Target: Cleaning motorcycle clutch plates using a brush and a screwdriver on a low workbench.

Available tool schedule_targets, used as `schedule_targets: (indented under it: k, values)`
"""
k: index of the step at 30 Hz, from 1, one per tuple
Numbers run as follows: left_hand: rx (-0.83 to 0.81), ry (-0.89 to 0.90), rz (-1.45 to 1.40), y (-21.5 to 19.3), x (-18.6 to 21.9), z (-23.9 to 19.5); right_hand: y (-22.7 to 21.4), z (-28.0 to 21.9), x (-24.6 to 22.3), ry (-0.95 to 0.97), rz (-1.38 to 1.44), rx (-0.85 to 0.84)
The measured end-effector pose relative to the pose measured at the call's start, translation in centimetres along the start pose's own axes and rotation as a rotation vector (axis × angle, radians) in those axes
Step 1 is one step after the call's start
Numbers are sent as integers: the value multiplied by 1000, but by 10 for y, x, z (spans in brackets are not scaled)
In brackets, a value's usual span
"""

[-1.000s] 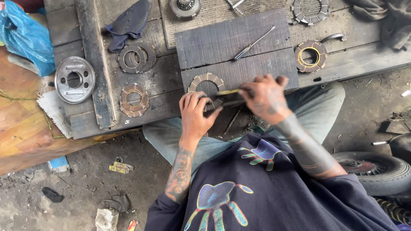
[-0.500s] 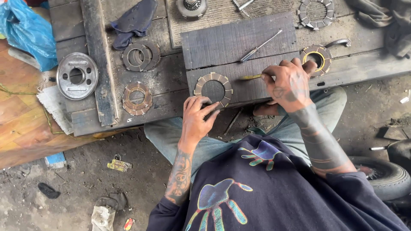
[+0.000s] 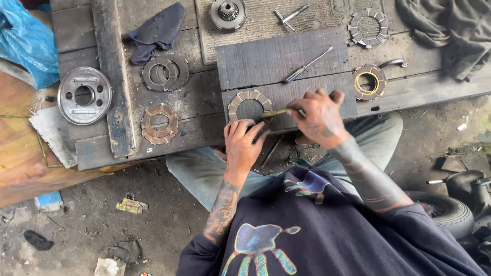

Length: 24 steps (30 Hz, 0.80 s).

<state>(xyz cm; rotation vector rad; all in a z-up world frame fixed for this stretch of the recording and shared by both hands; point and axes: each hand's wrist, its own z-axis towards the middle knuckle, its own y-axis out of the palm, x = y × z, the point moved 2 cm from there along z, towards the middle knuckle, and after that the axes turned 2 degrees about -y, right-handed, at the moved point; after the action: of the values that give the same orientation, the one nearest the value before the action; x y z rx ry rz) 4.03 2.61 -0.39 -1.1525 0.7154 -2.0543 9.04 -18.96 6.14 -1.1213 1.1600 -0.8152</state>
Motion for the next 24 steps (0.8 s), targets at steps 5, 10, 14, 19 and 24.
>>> schedule_targets:
  k: [5,10,14,19,24]
  values:
    - [-64,39,-134,-25,-6,1,1,0,49,21,-84,121]
    - [-290,69,-15,-54,-21,21,-9,7,56,52,1,107]
    - [-249,166,30,-34,-35,17,-27,6,36,85,50,98]
    - [-184,151,20,-6,-11,8,-27,5,16,50,128,96]
    - [-180,113,-60,-10,-2,9,14,22,75,-126,78,149]
